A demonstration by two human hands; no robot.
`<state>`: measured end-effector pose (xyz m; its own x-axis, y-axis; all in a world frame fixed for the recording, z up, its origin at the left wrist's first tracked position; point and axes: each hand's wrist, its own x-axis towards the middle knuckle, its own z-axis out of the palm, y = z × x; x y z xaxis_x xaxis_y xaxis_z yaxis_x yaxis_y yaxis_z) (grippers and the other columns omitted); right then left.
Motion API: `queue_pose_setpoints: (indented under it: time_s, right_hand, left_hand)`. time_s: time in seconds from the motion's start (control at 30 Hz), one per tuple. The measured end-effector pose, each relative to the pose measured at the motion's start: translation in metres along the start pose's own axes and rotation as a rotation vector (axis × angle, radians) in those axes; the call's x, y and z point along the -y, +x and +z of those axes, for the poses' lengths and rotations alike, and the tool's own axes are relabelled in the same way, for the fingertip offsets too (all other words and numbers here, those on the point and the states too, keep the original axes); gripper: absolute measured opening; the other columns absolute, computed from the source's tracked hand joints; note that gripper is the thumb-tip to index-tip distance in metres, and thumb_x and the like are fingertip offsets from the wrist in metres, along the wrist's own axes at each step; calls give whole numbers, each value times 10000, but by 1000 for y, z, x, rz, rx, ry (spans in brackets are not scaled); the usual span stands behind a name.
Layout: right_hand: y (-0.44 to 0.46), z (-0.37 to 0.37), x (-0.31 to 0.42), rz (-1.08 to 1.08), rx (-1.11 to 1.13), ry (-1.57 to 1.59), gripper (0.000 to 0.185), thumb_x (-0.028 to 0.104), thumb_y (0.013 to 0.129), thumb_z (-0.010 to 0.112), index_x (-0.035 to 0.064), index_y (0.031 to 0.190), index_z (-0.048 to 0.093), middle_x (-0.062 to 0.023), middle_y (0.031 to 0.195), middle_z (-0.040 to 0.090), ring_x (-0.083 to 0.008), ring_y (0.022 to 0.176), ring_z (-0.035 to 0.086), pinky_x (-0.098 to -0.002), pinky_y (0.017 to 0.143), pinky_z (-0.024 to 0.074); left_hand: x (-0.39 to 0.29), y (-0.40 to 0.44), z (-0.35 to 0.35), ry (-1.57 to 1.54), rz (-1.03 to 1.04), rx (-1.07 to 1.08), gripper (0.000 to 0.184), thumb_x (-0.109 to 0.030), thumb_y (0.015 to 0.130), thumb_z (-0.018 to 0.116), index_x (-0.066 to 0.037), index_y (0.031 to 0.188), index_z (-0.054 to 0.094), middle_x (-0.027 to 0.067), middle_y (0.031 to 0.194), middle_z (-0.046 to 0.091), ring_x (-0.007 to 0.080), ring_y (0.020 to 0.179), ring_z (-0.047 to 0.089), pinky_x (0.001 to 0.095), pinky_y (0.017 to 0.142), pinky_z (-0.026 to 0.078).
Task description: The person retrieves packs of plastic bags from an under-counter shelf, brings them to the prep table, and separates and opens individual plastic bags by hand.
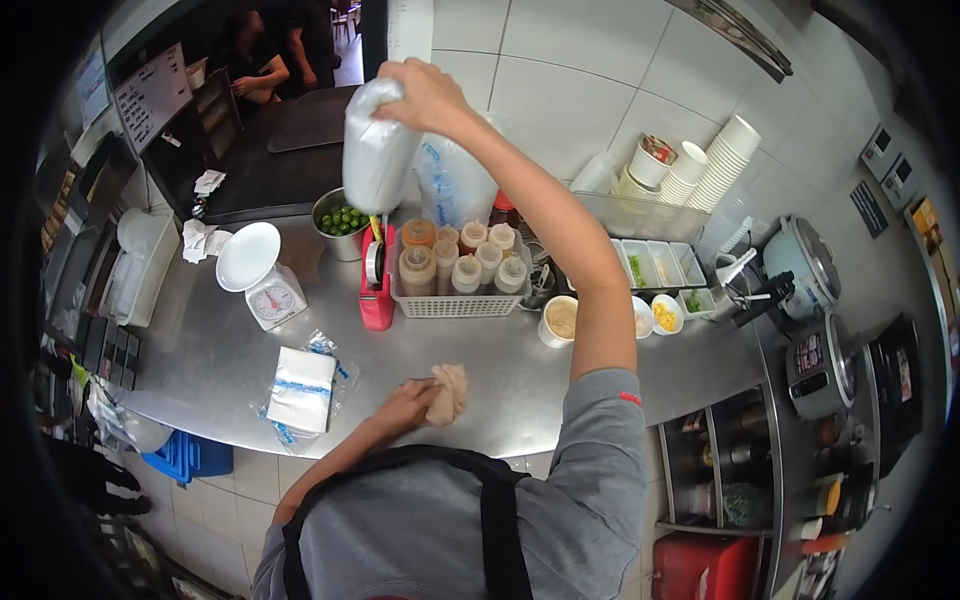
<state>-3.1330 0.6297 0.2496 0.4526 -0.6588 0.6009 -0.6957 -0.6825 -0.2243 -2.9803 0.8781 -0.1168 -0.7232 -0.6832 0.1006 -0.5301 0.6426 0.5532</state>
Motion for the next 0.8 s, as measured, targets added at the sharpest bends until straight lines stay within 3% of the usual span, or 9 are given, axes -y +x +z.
queue_pose_setpoints:
  time_s: [0.03, 0.1, 0.2, 0.27, 0.47, 0.6, 0.7, 0.8]
  right_hand:
    - [-12, 1, 5, -94, -39, 59, 392, 326, 619, 699, 58, 890, 604, -149, 866, 585, -320, 839, 570, -382, 726, 449]
    - [-44, 8, 26, -120, 59, 172, 375, 300, 634, 697, 69, 913, 599, -142, 907, 574, -309, 868, 562, -378, 750, 442]
    - [-96, 39, 59, -164, 222, 246, 336, 247, 670, 684, 94, 948, 573, -124, 933, 529, -302, 908, 539, -388, 759, 432]
    - [-120, 61, 76, -151, 408, 225, 352, 276, 692, 686, 119, 971, 540, -116, 944, 514, -320, 931, 543, -446, 718, 451]
    - [-165, 95, 113, -192, 546, 118, 367, 222, 702, 682, 61, 984, 513, -166, 983, 499, -349, 797, 594, -442, 613, 482]
    - [-177, 102, 114, -239, 488, 36, 428, 246, 670, 702, 72, 1003, 497, -181, 998, 479, -351, 703, 608, -421, 558, 498]
    - [-178, 95, 102, -218, 535, 34, 524, 321, 631, 734, 67, 1012, 481, -192, 1001, 467, -356, 655, 604, -404, 525, 493]
    - [-176, 80, 105, -143, 643, 37, 573, 397, 627, 733, 76, 1027, 478, -195, 1026, 454, -371, 752, 594, -429, 610, 494]
  left_hand:
    - [0, 3, 4, 23, 21, -2, 523, -187, 775, 568, -102, 1272, 431, 142, 1286, 419, 320, 1146, 420, 423, 921, 362]
    - [5, 5, 12, 74, 62, -5, 519, -184, 794, 541, -97, 1289, 408, 137, 1295, 415, 317, 1164, 411, 429, 939, 349]
    - [1, -3, 7, 237, -16, -82, 574, -165, 745, 624, -80, 1274, 419, 130, 1308, 414, 312, 1184, 412, 430, 952, 352]
    - [-16, -9, -23, 153, 46, 3, 528, -161, 774, 607, -84, 1266, 431, 140, 1297, 429, 306, 1183, 424, 415, 951, 363]
    - [-38, -32, -83, -132, 95, 80, 428, -160, 820, 581, -88, 1230, 480, 135, 1207, 523, 304, 1078, 516, 371, 911, 419]
    - [-63, -30, -124, -227, 93, 200, 428, -199, 833, 587, -93, 1235, 485, 124, 1201, 533, 305, 1069, 521, 372, 914, 418]
    - [-70, -19, -153, -216, 96, 166, 445, -238, 835, 592, -104, 1245, 483, 137, 1195, 534, 314, 1060, 525, 371, 909, 419]
    - [-70, -11, -176, -190, 78, 148, 462, -260, 833, 594, -101, 1251, 479, 148, 1181, 543, 317, 1052, 531, 366, 902, 420]
